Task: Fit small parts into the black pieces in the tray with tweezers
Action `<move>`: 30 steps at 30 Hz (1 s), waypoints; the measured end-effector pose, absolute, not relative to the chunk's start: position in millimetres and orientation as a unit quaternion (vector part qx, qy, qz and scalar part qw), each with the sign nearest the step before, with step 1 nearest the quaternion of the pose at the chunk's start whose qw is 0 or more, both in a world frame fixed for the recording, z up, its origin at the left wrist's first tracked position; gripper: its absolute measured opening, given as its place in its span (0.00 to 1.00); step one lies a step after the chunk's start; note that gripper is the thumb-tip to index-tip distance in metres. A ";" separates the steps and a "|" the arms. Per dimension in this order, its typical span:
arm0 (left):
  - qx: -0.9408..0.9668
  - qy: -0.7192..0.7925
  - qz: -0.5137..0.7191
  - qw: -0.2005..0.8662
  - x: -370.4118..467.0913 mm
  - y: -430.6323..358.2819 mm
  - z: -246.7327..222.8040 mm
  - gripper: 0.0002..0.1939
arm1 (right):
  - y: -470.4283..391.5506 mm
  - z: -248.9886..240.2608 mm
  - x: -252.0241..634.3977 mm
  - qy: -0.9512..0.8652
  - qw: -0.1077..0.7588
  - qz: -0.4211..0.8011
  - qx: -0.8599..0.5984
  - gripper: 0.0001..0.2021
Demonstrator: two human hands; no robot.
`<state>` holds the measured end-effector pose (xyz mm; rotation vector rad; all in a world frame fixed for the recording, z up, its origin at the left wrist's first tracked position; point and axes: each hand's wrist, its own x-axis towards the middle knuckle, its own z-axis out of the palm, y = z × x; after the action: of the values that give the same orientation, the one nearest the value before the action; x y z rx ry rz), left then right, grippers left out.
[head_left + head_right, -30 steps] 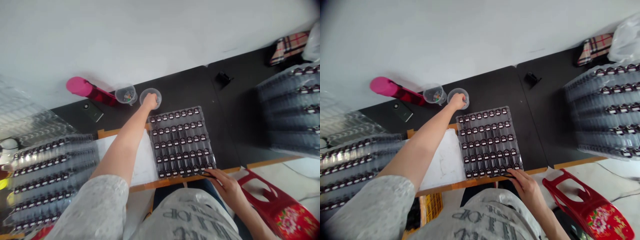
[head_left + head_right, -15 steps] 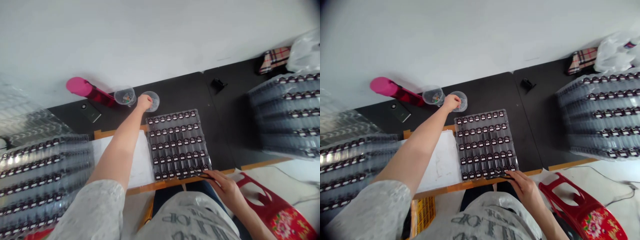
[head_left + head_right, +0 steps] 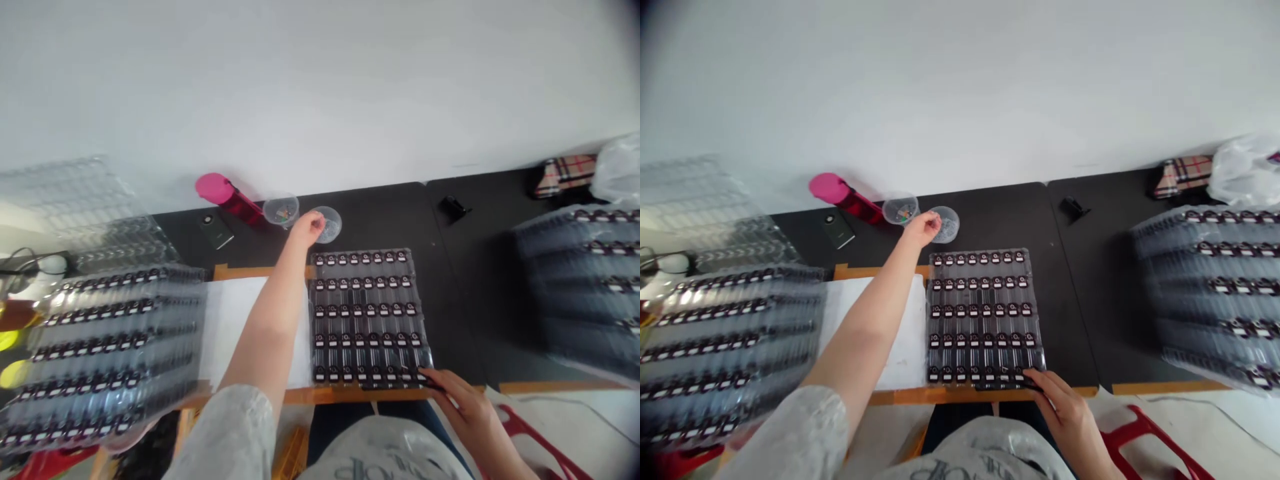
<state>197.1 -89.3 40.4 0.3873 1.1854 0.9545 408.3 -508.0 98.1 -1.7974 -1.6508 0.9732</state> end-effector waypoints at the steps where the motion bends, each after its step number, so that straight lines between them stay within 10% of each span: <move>1: 0.165 0.519 0.438 0.716 196.2 -91.9 40.8 0.08 | -507.4 97.3 409.1 -0.611 0.255 0.356 -0.660 0.12; 23: 0.071 0.417 0.499 0.757 199.1 -103.0 40.5 0.09 | -492.5 87.8 422.5 -0.673 0.275 0.316 -0.609 0.14; 30: 0.041 0.377 0.500 0.778 199.5 -138.4 63.2 0.07 | -482.7 95.5 408.4 -0.446 0.318 0.504 -0.668 0.21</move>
<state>199.5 -138.4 63.2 0.0876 0.8155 1.0821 408.4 -482.7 95.5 -1.7570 -1.1746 1.3253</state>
